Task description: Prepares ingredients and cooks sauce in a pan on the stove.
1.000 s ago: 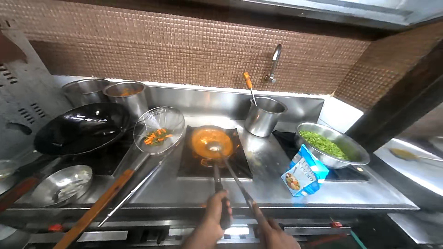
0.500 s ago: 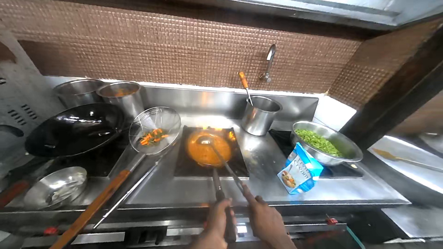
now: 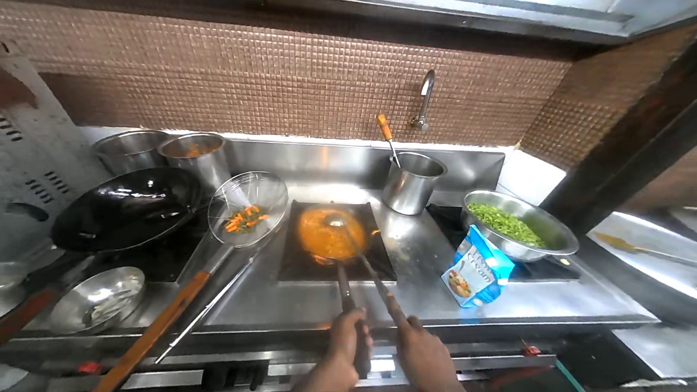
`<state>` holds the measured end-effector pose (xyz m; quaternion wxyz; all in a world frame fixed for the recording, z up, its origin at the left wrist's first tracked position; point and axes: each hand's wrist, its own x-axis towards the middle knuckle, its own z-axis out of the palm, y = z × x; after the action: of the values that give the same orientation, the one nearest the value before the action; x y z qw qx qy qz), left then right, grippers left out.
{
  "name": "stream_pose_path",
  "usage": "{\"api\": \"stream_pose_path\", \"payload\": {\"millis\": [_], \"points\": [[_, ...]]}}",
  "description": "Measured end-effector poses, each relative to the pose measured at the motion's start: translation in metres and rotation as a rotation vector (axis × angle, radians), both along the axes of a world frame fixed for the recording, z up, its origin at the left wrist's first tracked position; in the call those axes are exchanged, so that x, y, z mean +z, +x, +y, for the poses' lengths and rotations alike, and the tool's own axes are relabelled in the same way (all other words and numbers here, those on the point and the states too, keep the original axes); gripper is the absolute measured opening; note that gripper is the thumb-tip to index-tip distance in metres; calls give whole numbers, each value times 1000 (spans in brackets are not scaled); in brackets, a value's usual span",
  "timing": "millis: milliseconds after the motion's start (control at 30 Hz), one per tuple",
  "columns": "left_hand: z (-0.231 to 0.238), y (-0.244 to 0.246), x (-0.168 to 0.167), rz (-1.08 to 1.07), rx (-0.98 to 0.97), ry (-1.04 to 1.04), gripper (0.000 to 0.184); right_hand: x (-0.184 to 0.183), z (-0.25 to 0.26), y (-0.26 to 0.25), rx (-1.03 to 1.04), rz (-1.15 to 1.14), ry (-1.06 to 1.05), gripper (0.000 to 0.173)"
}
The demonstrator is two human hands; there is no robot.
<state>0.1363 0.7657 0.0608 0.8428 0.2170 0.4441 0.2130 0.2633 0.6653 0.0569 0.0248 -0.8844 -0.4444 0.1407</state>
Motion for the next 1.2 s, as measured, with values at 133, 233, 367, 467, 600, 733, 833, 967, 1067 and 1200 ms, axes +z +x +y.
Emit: {"api": "stream_pose_path", "payload": {"millis": [133,233,367,467,600,733,833,967,1067,1200], "points": [[32,7,-22,-63,14,-51,16,5,-52,-17,69,56,20,67],[11,3,7,-56,4,-62,17,14,-37,-14,114,17,58,67],[-10,-4,7,11,-14,-4,18,2,7,-3,50,-47,-1,73],[20,4,-15,-9,-2,14,17,2,-20,-18,7,-7,2,76],[23,8,-2,-70,29,-30,18,16,-44,-21,83,-6,46,68],[-19,-5,17,-11,-17,-23,21,13,-5,2,53,-39,2,70],[5,0,0,-25,-6,-4,19,5,-12,-10,6,-11,-2,74],[28,8,-11,-79,36,-40,18,11,-49,-32,78,35,23,69],[-3,0,12,-47,-1,-56,19,15,-26,-23,110,-31,88,69],[-13,-7,11,-13,-6,-19,18,1,2,-13,35,-64,1,73]]}}
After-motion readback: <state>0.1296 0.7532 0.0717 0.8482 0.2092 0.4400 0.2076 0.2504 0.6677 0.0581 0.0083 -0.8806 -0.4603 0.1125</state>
